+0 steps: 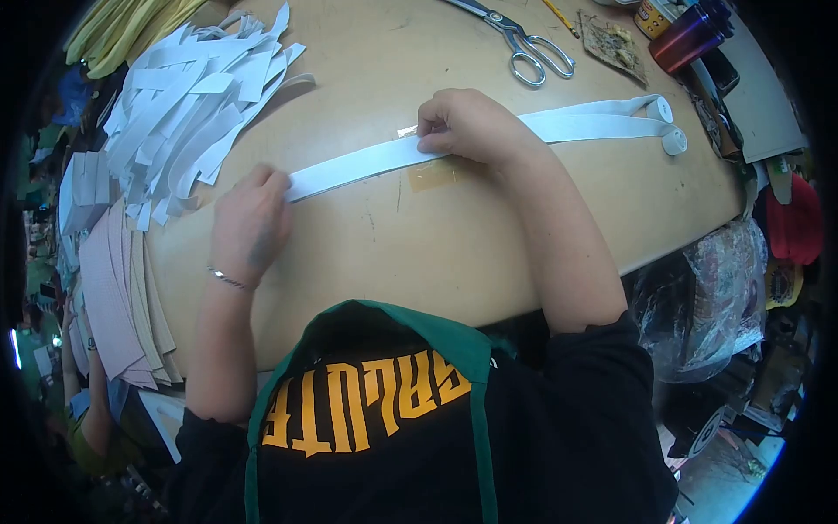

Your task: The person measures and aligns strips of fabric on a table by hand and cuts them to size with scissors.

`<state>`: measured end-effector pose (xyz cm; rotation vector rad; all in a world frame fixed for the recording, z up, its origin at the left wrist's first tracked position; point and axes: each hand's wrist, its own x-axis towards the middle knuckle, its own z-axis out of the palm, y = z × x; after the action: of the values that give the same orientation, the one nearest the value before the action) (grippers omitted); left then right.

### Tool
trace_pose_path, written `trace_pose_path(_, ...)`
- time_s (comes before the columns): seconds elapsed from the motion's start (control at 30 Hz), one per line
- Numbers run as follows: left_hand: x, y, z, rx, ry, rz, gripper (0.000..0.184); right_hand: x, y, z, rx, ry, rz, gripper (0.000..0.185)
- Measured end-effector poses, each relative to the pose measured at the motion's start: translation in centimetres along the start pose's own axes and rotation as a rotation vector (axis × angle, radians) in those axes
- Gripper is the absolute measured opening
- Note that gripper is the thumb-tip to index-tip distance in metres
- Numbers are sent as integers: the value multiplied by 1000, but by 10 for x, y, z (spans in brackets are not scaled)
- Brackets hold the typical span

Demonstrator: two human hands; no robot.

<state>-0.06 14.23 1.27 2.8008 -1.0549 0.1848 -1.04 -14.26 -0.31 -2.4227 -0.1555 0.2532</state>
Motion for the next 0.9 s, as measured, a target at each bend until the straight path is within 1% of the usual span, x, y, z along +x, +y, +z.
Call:
trace_pose_path(0.03, 8, 9, 5, -15, 97, 40, 12, 0, 0, 0, 2, 0, -12, 11)
trace_pose_path(0.1, 25, 34, 16, -191, 201, 182, 15, 1, 2, 0, -5, -1, -27, 12)
trace_pose_path(0.2, 42, 57, 40, -308, 264, 329, 19, 2, 5, 1, -10, -10, -51, 12)
trace_pose_path(0.3, 48, 58, 54, -373, 226, 263, 20, 2, 7, 0, -37, 10, -82, 12)
trace_pose_path(0.53, 51, 50, 61, -487, 198, 218, 16, 1, 12, 1, -33, 19, -125, 17)
trace_pose_path(0.63, 52, 50, 60, -497, 193, 208, 15, -6, 27, -2, 55, 120, -229, 22)
trace_pose_path(0.73, 51, 50, 61, -503, 182, 193, 15, -20, 27, -28, 198, 4, 57, 26)
trace_pose_path(0.77, 52, 49, 60, -500, 171, 191, 16, -21, 23, -33, 154, -20, 141, 25)
trace_pose_path(0.9, 50, 51, 58, -452, 108, 170, 22, -18, 28, -31, 6, -38, 159, 21)
